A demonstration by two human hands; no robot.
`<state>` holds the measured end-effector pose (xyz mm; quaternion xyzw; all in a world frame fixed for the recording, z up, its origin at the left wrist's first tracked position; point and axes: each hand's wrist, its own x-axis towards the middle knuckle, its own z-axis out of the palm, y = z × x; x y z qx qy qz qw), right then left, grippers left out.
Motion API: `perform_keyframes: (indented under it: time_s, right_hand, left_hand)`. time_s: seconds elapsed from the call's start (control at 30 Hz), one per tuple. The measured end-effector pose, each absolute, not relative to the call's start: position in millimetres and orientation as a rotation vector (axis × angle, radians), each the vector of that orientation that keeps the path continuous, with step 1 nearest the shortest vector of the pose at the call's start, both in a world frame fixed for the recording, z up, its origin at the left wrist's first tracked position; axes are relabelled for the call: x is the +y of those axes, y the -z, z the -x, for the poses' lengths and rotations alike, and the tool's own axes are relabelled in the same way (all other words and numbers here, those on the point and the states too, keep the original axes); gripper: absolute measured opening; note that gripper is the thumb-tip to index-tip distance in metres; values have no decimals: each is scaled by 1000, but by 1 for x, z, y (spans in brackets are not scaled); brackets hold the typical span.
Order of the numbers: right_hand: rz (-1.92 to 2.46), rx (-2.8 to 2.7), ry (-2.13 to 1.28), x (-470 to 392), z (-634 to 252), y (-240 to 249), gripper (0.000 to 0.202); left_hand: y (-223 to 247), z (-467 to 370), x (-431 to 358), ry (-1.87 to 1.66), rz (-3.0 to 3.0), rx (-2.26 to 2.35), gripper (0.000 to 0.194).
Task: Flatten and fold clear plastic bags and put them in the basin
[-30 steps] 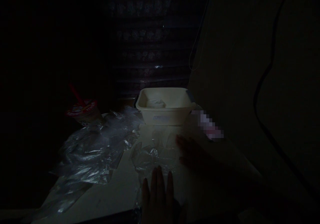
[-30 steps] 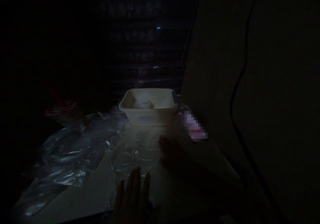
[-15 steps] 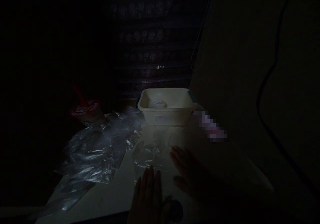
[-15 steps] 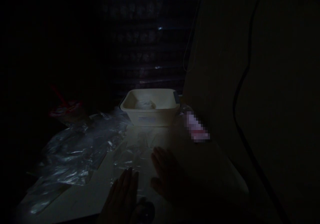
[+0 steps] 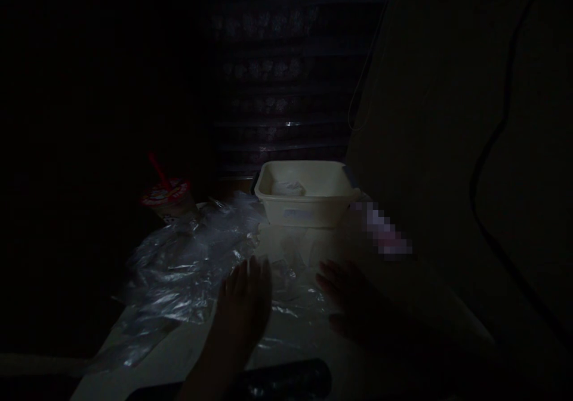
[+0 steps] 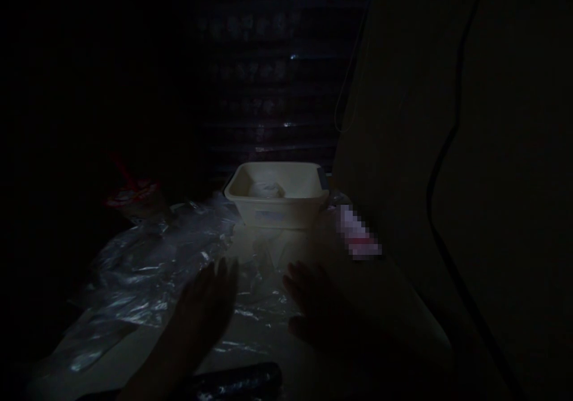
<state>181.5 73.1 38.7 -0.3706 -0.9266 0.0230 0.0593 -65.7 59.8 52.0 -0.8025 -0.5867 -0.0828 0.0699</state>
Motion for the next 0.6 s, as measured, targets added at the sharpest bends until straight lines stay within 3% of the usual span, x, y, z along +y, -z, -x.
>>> perform_keyframes:
  time_s: [0.17,0.6]
  right_hand:
    - [1136,-2805,-88,72,-184,-39,58]
    - [1121,-2820,-107,73,-186,-39,59]
  left_hand:
    - [-67,67,97,481,2555,-2113,40]
    - [-82,88,99,766,2392,-2384,29]
